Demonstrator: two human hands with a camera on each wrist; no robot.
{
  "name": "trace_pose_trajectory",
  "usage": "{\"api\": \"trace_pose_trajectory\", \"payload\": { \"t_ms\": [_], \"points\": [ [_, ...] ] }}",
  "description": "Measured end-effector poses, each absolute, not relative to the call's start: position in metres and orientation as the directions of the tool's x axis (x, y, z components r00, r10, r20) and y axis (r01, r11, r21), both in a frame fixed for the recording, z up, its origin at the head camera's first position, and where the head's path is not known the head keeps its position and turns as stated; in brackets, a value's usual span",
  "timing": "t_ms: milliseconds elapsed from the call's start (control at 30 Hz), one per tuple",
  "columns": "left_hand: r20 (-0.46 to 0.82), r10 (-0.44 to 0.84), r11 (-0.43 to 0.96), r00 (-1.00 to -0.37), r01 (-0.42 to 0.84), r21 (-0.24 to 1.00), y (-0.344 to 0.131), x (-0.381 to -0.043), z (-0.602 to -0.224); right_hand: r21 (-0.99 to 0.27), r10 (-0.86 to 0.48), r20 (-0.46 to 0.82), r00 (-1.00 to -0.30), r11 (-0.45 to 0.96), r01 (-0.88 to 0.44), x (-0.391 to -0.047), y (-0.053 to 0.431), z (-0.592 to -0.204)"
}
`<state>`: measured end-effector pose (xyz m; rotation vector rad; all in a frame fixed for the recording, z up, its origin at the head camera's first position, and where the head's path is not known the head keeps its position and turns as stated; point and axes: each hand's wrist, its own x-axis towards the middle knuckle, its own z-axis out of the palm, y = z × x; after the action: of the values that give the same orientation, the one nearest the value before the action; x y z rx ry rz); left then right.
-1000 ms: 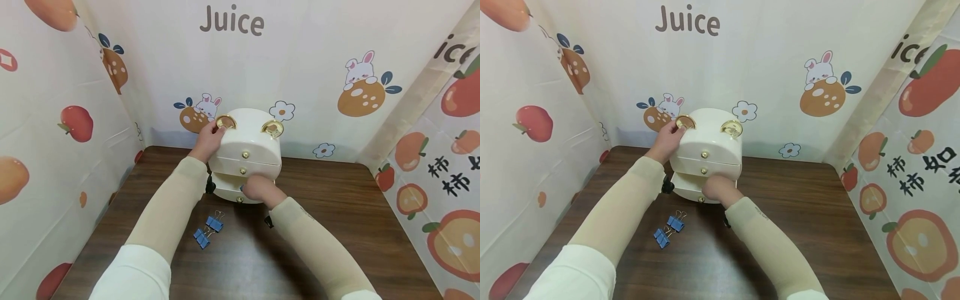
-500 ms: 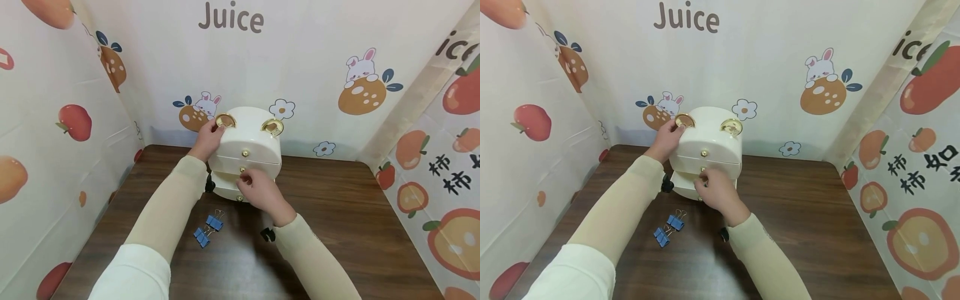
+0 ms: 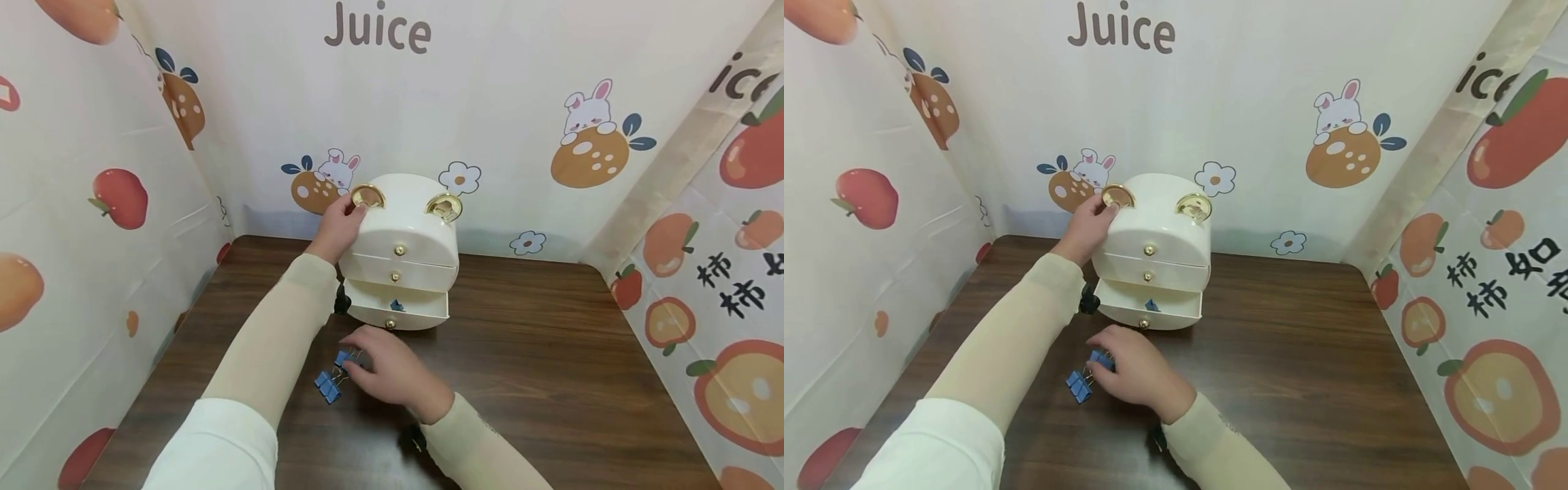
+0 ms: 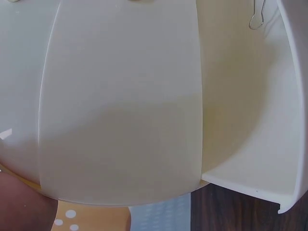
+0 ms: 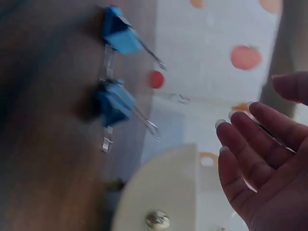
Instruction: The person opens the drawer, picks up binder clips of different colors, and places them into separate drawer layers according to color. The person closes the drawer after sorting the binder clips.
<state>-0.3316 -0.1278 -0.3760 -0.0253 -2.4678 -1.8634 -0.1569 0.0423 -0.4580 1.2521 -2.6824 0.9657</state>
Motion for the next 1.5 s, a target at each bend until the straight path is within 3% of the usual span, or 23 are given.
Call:
{"api": "trace_pose_trajectory", "payload": {
  "t_ms": [233,433,1133,1300,1500],
  "points": [
    [0.05,-0.021,0.278,-0.999,0.043,0.96,-0.128,-0.332,-0.377,-0.412,-0.794,0.203,-0.573,0.461,-0.786,-0.151,0.028,-0.479],
    [0.056,-0.024,0.274,-0.998,0.047,0.961,-0.127,-0.332,-0.377,-0.282,-0.828,0.177,-0.532,0.475,-0.833,-0.149,0.018,-0.488],
    [0.054,-0.027,0.263,-0.998,0.045,0.964,-0.127,-0.334,-0.379,0.01,-0.851,-0.008,-0.525,0.525,-0.851,-0.144,-0.004,-0.504],
    [0.028,-0.025,0.251,-0.999,0.021,0.968,-0.128,-0.333,-0.379,0.009,-0.852,-0.024,-0.523,0.523,-0.852,-0.147,-0.007,-0.506],
    [0.026,-0.026,0.257,-0.999,0.018,0.966,-0.127,-0.332,-0.378,-0.092,-0.855,-0.073,-0.513,0.518,-0.851,-0.15,-0.008,-0.503]
  ]
}}
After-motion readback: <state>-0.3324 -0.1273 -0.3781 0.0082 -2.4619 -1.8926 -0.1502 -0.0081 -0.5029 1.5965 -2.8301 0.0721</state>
